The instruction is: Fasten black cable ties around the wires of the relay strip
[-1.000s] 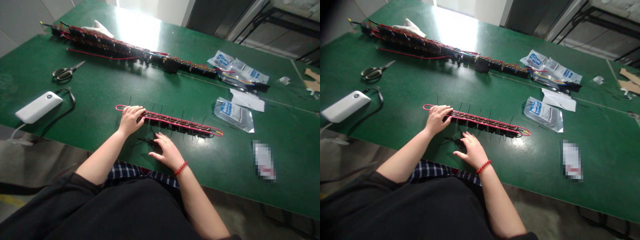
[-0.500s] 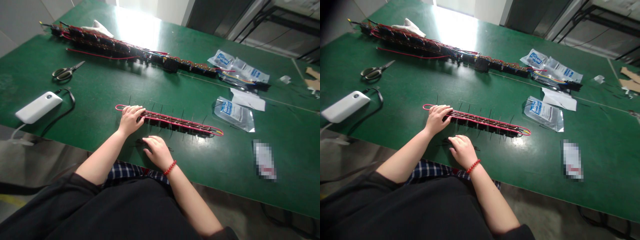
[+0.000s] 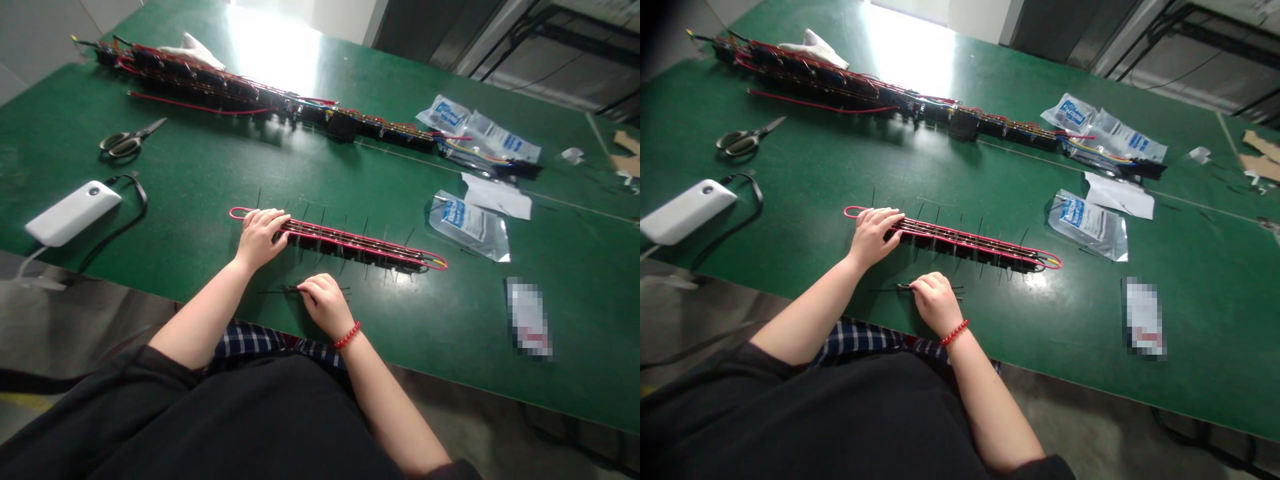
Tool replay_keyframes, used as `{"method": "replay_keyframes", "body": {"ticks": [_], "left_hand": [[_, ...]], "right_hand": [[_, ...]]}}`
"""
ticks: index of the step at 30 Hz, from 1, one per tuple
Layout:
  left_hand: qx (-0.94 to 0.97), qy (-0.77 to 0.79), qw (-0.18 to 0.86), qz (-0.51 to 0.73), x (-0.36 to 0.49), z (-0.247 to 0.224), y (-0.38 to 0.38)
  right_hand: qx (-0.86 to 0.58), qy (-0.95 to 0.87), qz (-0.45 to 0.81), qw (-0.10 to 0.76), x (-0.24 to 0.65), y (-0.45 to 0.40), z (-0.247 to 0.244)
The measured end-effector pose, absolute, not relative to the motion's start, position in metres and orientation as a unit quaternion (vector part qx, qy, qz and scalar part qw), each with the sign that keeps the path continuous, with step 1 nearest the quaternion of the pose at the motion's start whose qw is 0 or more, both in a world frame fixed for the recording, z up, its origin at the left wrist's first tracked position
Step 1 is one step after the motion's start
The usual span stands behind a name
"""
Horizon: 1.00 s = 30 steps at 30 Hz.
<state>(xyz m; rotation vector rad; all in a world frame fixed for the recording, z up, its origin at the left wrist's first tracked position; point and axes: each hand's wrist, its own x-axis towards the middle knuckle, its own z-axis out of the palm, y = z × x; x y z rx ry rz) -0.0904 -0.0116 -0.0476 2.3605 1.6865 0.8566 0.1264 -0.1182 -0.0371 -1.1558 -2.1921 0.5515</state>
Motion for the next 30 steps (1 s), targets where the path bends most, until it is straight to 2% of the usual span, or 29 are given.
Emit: {"method": "replay_keyframes", "body": {"ticks": [8, 16, 22, 30], "left_hand": [[0.779, 0.553, 0.056, 0.289, -0.091, -0.049, -0.012], [0.782, 0.548, 0.053, 0.292, -0.092, -0.050, -0.012], [0.778, 0.557, 0.055, 0.285, -0.091, -0.048, -0.014], [0.777, 0.561, 0.066, 0.277, -0.090, -0.047, -0.014]], "right_hand": [[-0.513, -0.761, 0.186, 0.351, 0.168, -0.119, -0.013], [-0.681, -0.583, 0.234, 0.377, 0.228, -0.115, -0.040], [-0.654, -0.643, 0.208, 0.339, 0.218, -0.106, -0.044], [-0.670, -0.636, 0.195, 0.331, 0.216, -0.102, -0.044]]}}
